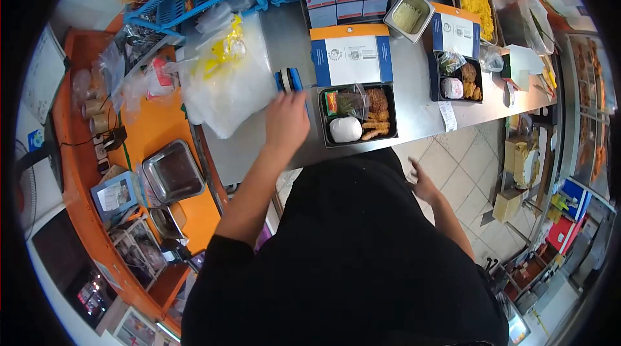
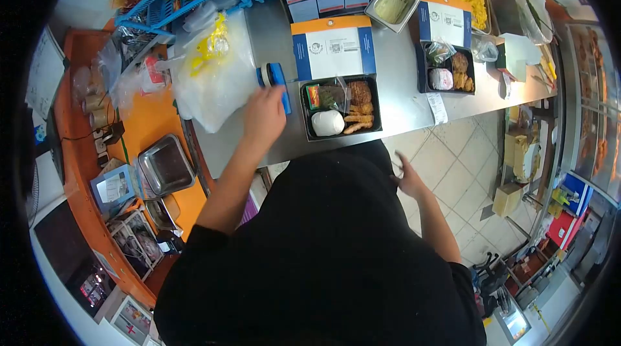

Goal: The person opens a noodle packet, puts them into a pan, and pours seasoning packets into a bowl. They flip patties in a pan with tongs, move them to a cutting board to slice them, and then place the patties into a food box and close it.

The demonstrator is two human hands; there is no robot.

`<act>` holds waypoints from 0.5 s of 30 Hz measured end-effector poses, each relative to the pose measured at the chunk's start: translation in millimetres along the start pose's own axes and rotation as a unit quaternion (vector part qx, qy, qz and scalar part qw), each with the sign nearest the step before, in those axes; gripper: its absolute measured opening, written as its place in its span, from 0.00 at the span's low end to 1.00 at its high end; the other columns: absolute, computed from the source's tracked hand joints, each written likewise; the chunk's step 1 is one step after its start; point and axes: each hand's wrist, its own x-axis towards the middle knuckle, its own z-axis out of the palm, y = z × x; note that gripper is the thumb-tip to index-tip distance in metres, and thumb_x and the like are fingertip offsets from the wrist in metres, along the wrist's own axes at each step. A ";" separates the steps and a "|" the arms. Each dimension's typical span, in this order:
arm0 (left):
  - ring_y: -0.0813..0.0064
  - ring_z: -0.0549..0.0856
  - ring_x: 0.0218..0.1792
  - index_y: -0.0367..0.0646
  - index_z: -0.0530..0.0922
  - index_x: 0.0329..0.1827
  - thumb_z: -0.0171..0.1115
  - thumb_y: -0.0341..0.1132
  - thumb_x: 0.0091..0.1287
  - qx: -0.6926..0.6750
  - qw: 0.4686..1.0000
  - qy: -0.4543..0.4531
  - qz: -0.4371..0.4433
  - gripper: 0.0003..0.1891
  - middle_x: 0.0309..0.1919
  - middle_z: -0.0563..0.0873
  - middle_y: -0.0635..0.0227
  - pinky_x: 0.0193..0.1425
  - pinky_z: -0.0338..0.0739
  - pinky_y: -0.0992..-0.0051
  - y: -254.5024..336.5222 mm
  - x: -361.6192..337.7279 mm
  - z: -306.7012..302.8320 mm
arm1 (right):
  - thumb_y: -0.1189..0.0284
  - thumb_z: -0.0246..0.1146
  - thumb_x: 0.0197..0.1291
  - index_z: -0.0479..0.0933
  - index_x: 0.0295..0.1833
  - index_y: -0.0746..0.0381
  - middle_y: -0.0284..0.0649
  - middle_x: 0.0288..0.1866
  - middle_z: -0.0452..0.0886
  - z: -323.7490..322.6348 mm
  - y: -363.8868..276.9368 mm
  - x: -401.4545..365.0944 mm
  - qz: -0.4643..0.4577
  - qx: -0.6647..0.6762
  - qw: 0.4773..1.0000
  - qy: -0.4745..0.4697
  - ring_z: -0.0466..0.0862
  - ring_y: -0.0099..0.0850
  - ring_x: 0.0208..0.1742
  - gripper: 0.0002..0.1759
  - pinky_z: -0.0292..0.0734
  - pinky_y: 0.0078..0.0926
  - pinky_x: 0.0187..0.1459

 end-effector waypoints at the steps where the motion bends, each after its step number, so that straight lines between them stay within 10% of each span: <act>1: 0.55 0.82 0.51 0.40 0.84 0.44 0.60 0.30 0.64 0.058 0.997 0.025 0.039 0.09 0.42 0.86 0.57 0.60 0.75 0.59 -4.8 16.1 2.4 | 0.60 0.59 0.75 0.63 0.78 0.58 0.54 0.74 0.73 1.8 14.7 -8.4 0.106 0.004 0.990 -0.097 0.78 0.43 0.69 0.31 0.76 0.41 0.64; 4: 0.57 0.78 0.56 0.41 0.87 0.40 0.61 0.31 0.62 0.193 0.974 0.020 0.120 0.08 0.46 0.85 0.60 0.67 0.68 0.57 -15.2 60.5 24.7 | 0.60 0.62 0.72 0.66 0.77 0.59 0.52 0.71 0.77 10.7 74.0 -19.3 0.349 0.246 0.893 -0.144 0.80 0.45 0.67 0.32 0.76 0.42 0.64; 7: 0.59 0.76 0.60 0.43 0.89 0.40 0.62 0.33 0.62 0.315 0.934 -0.059 0.160 0.10 0.49 0.85 0.61 0.71 0.62 0.55 -13.4 81.0 46.4 | 0.60 0.63 0.70 0.72 0.72 0.59 0.49 0.61 0.84 21.7 127.0 -21.5 0.274 -0.084 0.958 -0.017 0.85 0.43 0.57 0.29 0.79 0.40 0.60; 15: 0.64 0.76 0.63 0.47 0.90 0.49 0.61 0.38 0.65 0.349 0.894 -0.260 0.111 0.14 0.55 0.86 0.64 0.69 0.60 0.59 -10.2 109.1 62.6 | 0.64 0.60 0.72 0.77 0.62 0.58 0.37 0.49 0.85 47.4 134.2 -26.4 0.315 0.287 0.893 0.146 0.87 0.30 0.40 0.17 0.79 0.29 0.35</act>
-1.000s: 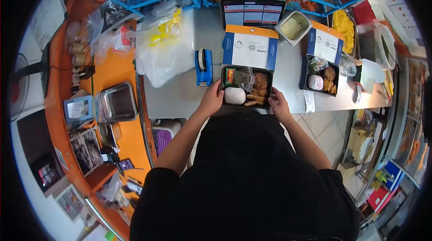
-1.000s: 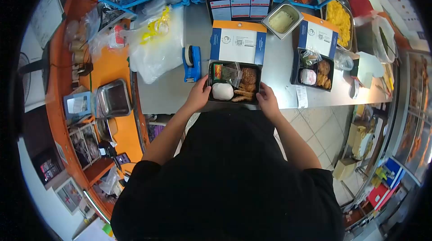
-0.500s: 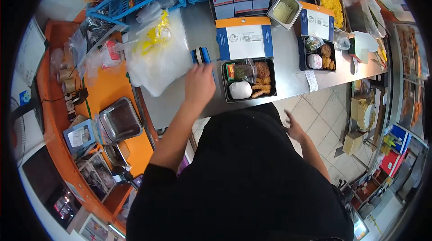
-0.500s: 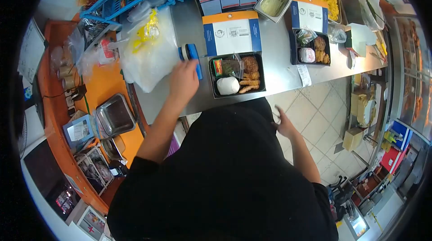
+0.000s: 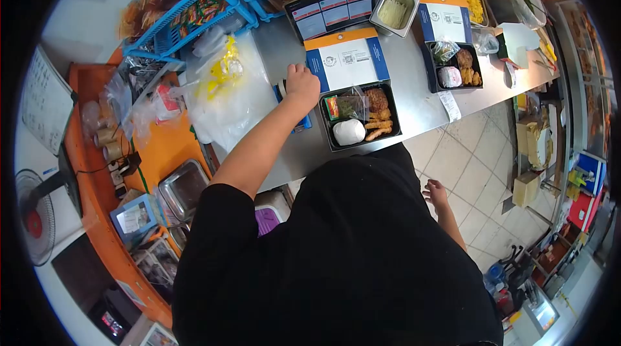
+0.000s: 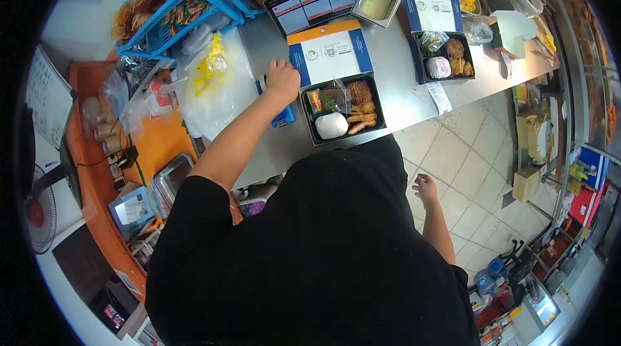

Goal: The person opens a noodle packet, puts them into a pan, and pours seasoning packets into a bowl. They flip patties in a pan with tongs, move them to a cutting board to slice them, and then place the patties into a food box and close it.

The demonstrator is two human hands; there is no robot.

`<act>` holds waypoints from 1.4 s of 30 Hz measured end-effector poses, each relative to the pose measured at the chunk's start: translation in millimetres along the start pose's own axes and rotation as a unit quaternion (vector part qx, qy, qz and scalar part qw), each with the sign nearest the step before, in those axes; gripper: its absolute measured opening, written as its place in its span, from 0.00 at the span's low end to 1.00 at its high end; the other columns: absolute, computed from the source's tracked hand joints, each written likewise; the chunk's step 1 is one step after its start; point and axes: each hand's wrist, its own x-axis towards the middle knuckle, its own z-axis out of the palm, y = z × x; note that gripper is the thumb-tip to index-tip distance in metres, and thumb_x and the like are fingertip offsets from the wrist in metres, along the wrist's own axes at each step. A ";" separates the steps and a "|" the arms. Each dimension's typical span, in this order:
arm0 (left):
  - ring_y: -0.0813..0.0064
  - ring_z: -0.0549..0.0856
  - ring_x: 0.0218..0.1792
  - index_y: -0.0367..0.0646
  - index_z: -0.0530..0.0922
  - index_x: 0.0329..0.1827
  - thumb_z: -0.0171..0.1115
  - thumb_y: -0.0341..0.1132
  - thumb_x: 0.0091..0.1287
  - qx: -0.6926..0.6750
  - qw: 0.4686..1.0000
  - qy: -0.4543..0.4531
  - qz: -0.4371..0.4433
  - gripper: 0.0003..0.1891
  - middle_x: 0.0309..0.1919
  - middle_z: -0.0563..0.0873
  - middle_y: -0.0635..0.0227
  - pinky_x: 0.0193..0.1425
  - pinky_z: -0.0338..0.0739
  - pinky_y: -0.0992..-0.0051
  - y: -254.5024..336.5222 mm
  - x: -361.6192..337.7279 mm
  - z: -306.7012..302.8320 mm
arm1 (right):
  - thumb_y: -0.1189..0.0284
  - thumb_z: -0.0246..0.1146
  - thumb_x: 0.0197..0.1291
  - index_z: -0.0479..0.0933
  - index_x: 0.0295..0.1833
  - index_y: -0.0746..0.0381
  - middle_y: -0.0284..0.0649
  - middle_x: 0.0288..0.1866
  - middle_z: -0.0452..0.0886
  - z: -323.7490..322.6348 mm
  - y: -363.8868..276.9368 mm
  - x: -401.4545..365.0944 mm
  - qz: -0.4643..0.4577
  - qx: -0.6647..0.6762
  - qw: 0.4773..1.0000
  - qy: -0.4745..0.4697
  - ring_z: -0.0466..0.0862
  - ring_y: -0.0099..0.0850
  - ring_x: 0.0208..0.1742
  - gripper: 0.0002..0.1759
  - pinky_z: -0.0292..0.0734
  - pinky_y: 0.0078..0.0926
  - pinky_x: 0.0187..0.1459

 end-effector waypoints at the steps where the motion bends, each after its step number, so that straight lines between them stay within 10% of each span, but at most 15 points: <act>1: 0.64 0.77 0.60 0.46 0.90 0.46 0.62 0.37 0.63 -0.004 1.000 0.026 0.004 0.13 0.52 0.87 0.63 0.66 0.62 0.60 -3.5 2.8 2.0 | 0.64 0.60 0.72 0.77 0.62 0.58 0.37 0.49 0.85 3.2 4.6 1.4 0.002 0.004 1.000 -0.001 0.87 0.30 0.40 0.17 0.79 0.29 0.35; 10: 0.62 0.80 0.60 0.45 0.90 0.45 0.62 0.39 0.62 -0.013 0.998 0.021 0.051 0.14 0.49 0.88 0.63 0.64 0.67 0.60 -42.7 -3.7 -47.9 | 0.66 0.60 0.72 0.80 0.57 0.60 0.40 0.44 0.86 -11.5 19.6 29.7 -0.017 -0.113 0.993 -0.018 0.88 0.31 0.36 0.14 0.78 0.29 0.31; 17: 0.60 0.87 0.39 0.41 0.86 0.42 0.57 0.38 0.70 -0.157 0.978 0.129 -0.037 0.12 0.37 0.88 0.57 0.49 0.80 0.61 -82.7 -99.6 -96.7 | 0.63 0.59 0.73 0.83 0.51 0.65 0.37 0.30 0.84 4.0 -199.4 -89.2 -0.207 -0.294 0.927 -0.111 0.83 0.25 0.30 0.17 0.77 0.26 0.39; 21: 0.62 0.82 0.33 0.37 0.82 0.44 0.61 0.33 0.73 -0.628 0.760 0.160 -0.044 0.07 0.32 0.83 0.58 0.43 0.77 0.69 -24.7 -137.0 -68.7 | 0.60 0.58 0.76 0.79 0.60 0.62 0.28 0.31 0.76 78.5 -279.9 -174.9 -0.285 -0.068 0.911 -0.291 0.75 0.19 0.31 0.19 0.73 0.21 0.37; 27: 0.51 0.84 0.41 0.39 0.83 0.44 0.63 0.33 0.70 -0.551 0.810 0.177 0.091 0.07 0.37 0.85 0.54 0.46 0.78 0.59 50.9 -166.2 -51.1 | 0.57 0.56 0.77 0.78 0.57 0.61 0.26 0.26 0.69 154.1 -288.2 -174.9 -0.235 0.081 0.884 -0.396 0.68 0.18 0.26 0.18 0.66 0.19 0.31; 34: 0.54 0.85 0.39 0.38 0.83 0.43 0.60 0.33 0.73 -0.522 0.821 0.229 -0.047 0.08 0.36 0.86 0.55 0.43 0.78 0.62 -15.5 -175.0 -30.1 | 0.60 0.57 0.75 0.78 0.56 0.58 0.34 0.39 0.84 73.6 -284.6 -112.8 -0.243 0.116 0.956 -0.112 0.80 0.21 0.35 0.15 0.73 0.18 0.35; 42: 0.54 0.87 0.34 0.42 0.83 0.50 0.56 0.29 0.72 -0.574 0.812 0.024 -0.105 0.09 0.32 0.87 0.54 0.40 0.79 0.61 1.2 -133.3 -82.6 | 0.63 0.63 0.71 0.78 0.54 0.59 0.37 0.44 0.86 -37.1 -290.3 -89.3 -0.286 0.201 0.937 0.009 0.83 0.24 0.44 0.13 0.74 0.23 0.44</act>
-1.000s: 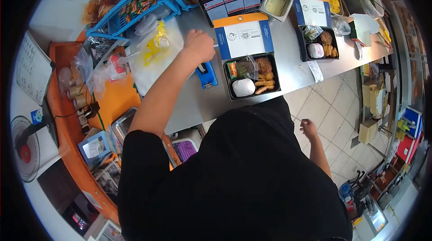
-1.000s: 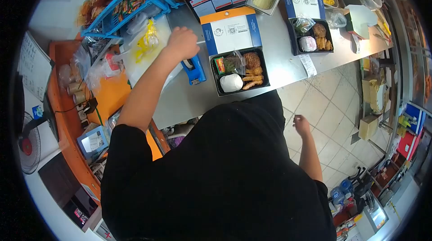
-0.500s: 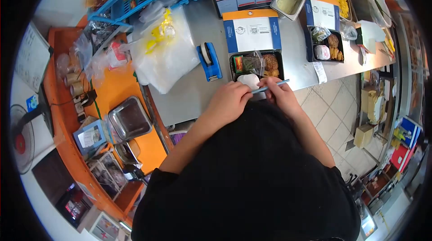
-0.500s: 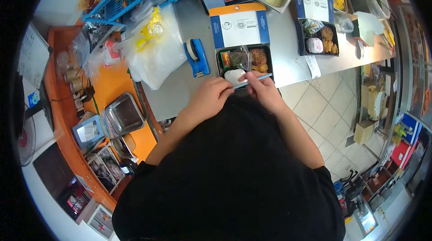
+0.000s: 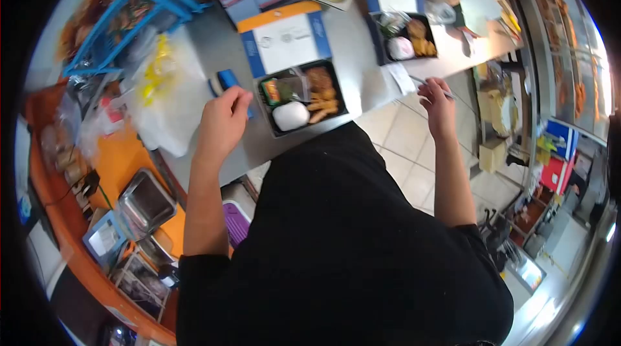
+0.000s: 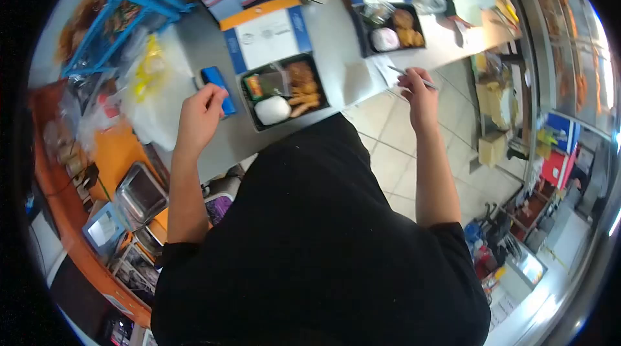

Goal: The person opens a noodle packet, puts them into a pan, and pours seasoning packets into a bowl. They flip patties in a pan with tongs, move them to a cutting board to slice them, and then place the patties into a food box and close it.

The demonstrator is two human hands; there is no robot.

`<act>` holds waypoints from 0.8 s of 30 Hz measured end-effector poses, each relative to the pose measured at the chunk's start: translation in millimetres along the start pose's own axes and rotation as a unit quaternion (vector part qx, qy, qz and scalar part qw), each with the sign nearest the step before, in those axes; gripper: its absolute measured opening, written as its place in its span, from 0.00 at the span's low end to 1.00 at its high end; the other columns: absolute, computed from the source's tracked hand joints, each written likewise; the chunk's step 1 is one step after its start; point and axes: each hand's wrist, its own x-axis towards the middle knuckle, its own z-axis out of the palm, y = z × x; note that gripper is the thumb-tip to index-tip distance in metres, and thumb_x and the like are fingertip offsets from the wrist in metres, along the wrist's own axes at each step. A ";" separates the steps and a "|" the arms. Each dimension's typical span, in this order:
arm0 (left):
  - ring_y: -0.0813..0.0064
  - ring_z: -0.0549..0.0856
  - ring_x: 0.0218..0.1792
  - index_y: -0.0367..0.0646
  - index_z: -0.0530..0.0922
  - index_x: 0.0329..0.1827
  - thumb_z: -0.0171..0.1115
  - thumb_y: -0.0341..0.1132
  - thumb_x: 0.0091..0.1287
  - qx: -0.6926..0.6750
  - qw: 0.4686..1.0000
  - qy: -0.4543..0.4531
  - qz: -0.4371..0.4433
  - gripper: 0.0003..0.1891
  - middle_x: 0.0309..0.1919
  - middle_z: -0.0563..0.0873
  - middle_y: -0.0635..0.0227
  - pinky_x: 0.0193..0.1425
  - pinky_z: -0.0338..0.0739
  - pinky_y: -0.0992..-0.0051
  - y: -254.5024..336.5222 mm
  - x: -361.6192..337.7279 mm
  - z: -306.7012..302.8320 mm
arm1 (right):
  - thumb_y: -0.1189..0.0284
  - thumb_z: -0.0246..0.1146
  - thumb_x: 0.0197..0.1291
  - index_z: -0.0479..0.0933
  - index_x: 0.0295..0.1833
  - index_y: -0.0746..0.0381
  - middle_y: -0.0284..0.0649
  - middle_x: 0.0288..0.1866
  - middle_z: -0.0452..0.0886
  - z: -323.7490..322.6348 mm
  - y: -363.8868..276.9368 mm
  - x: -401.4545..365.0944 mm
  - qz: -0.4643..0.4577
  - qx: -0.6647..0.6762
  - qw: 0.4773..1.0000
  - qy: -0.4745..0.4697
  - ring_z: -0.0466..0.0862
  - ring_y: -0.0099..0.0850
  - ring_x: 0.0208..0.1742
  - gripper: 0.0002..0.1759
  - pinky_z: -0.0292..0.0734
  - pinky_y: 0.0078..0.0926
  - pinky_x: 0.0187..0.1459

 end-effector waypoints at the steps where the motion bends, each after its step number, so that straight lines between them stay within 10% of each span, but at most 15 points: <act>1: 0.54 0.87 0.34 0.42 0.83 0.50 0.56 0.29 0.72 -0.003 1.000 -0.009 0.003 0.09 0.32 0.87 0.54 0.40 0.79 0.61 8.7 4.3 18.1 | 0.64 0.62 0.71 0.78 0.54 0.59 0.37 0.44 0.86 -8.0 -1.0 2.7 -0.012 0.008 1.000 -0.007 0.84 0.25 0.44 0.13 0.75 0.23 0.45; 3: 0.67 0.86 0.31 0.40 0.81 0.54 0.55 0.26 0.72 -0.050 0.989 0.006 0.142 0.11 0.31 0.86 0.60 0.38 0.78 0.69 29.3 13.2 54.8 | 0.65 0.63 0.70 0.78 0.54 0.61 0.38 0.46 0.87 -23.2 2.0 9.2 -0.025 0.006 1.000 -0.003 0.84 0.25 0.45 0.14 0.75 0.23 0.45; 7: 0.52 0.87 0.47 0.37 0.80 0.57 0.54 0.26 0.72 -0.014 0.963 -0.097 0.252 0.13 0.47 0.87 0.51 0.54 0.80 0.63 82.0 20.2 128.9 | 0.68 0.63 0.70 0.80 0.55 0.64 0.39 0.47 0.88 -58.9 9.8 30.4 -0.028 -0.036 0.999 -0.022 0.84 0.24 0.46 0.14 0.76 0.23 0.45; 15: 0.50 0.76 0.68 0.42 0.78 0.65 0.57 0.32 0.72 0.094 0.964 -0.145 0.203 0.19 0.63 0.79 0.49 0.72 0.70 0.58 121.1 42.6 297.5 | 0.71 0.65 0.69 0.82 0.50 0.63 0.38 0.41 0.88 -94.5 54.3 119.8 -0.056 -0.093 0.980 -0.167 0.86 0.23 0.44 0.09 0.77 0.21 0.44; 18: 0.35 0.57 0.79 0.54 0.58 0.83 0.61 0.38 0.71 0.259 0.947 -0.063 0.178 0.37 0.80 0.55 0.40 0.81 0.53 0.45 134.5 52.2 347.9 | 0.72 0.65 0.67 0.83 0.46 0.67 0.36 0.39 0.87 -84.7 62.5 140.5 -0.106 -0.133 0.953 -0.249 0.85 0.23 0.42 0.08 0.79 0.23 0.47; 24: 0.28 0.43 0.81 0.64 0.48 0.86 0.63 0.46 0.72 0.263 0.961 -0.034 0.081 0.43 0.82 0.45 0.36 0.81 0.45 0.35 154.1 59.7 396.0 | 0.73 0.68 0.62 0.83 0.44 0.66 0.40 0.39 0.88 -76.2 83.8 167.6 -0.203 -0.177 0.922 -0.279 0.87 0.28 0.44 0.08 0.80 0.26 0.48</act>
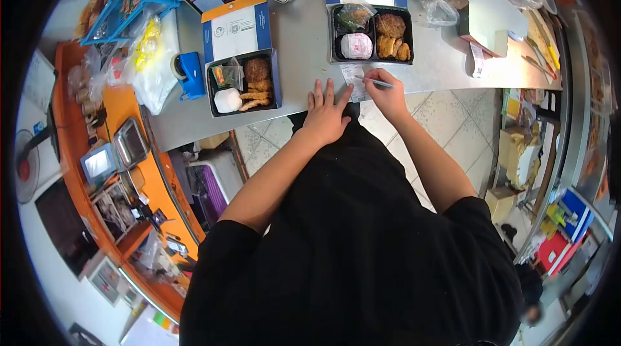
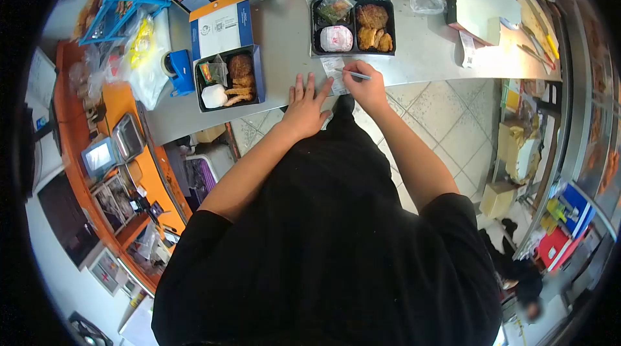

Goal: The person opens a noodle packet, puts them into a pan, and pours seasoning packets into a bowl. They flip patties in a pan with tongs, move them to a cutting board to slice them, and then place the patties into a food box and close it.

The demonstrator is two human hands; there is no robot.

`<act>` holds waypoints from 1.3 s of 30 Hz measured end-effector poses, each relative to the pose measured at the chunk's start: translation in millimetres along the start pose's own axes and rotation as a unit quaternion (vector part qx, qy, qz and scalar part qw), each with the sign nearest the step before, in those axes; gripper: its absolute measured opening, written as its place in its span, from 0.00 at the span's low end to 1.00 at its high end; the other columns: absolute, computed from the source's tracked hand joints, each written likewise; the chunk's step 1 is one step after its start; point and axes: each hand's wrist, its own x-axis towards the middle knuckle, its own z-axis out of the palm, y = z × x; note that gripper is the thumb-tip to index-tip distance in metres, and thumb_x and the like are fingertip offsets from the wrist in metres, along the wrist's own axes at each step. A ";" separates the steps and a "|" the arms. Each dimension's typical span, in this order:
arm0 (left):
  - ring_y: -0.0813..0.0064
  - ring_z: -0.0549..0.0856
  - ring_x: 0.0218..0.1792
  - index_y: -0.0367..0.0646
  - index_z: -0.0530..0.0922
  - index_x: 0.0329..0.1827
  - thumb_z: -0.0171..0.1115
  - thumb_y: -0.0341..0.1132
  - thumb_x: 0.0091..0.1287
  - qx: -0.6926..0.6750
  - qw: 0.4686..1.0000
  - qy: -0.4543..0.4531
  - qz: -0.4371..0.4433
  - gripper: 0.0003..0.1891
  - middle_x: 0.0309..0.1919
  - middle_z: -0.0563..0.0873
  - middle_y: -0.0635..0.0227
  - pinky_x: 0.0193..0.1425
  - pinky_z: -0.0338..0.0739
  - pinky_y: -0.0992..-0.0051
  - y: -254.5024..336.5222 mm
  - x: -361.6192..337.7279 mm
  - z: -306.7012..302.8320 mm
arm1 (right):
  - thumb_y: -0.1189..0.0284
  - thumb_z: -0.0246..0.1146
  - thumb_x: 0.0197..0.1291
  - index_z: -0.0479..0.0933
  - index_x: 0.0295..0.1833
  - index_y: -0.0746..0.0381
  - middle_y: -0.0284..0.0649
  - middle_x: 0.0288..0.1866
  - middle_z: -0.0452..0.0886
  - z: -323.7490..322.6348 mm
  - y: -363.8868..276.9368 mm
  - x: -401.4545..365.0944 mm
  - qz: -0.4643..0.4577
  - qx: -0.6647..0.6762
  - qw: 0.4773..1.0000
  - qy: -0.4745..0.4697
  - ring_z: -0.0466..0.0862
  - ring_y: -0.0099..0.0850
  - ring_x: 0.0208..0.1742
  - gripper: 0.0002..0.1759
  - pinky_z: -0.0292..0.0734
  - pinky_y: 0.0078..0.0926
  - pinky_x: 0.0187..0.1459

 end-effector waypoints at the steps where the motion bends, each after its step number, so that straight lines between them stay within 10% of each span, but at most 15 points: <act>1: 0.28 0.43 0.81 0.64 0.48 0.86 0.63 0.46 0.72 0.001 1.000 0.004 -0.008 0.43 0.82 0.45 0.36 0.81 0.45 0.35 1.3 2.3 2.3 | 0.73 0.68 0.61 0.83 0.44 0.66 0.41 0.39 0.88 1.7 4.8 3.5 -0.020 0.000 1.000 0.003 0.87 0.29 0.44 0.08 0.81 0.27 0.48; 18: 0.30 0.34 0.81 0.71 0.51 0.85 0.73 0.50 0.62 0.043 0.999 -0.021 -0.005 0.50 0.83 0.36 0.40 0.81 0.38 0.35 7.0 -5.1 6.0 | 0.73 0.72 0.54 0.86 0.39 0.61 0.49 0.38 0.88 3.1 1.2 13.2 -0.104 -0.083 0.991 -0.034 0.89 0.46 0.41 0.07 0.84 0.37 0.46; 39: 0.32 0.27 0.81 0.74 0.48 0.86 0.72 0.53 0.63 0.015 0.998 -0.069 -0.004 0.51 0.83 0.29 0.43 0.81 0.32 0.36 -4.4 -1.1 8.8 | 0.73 0.69 0.58 0.84 0.40 0.67 0.46 0.35 0.88 -23.9 10.8 -2.8 -0.016 -0.050 0.998 -0.040 0.88 0.33 0.35 0.08 0.82 0.29 0.41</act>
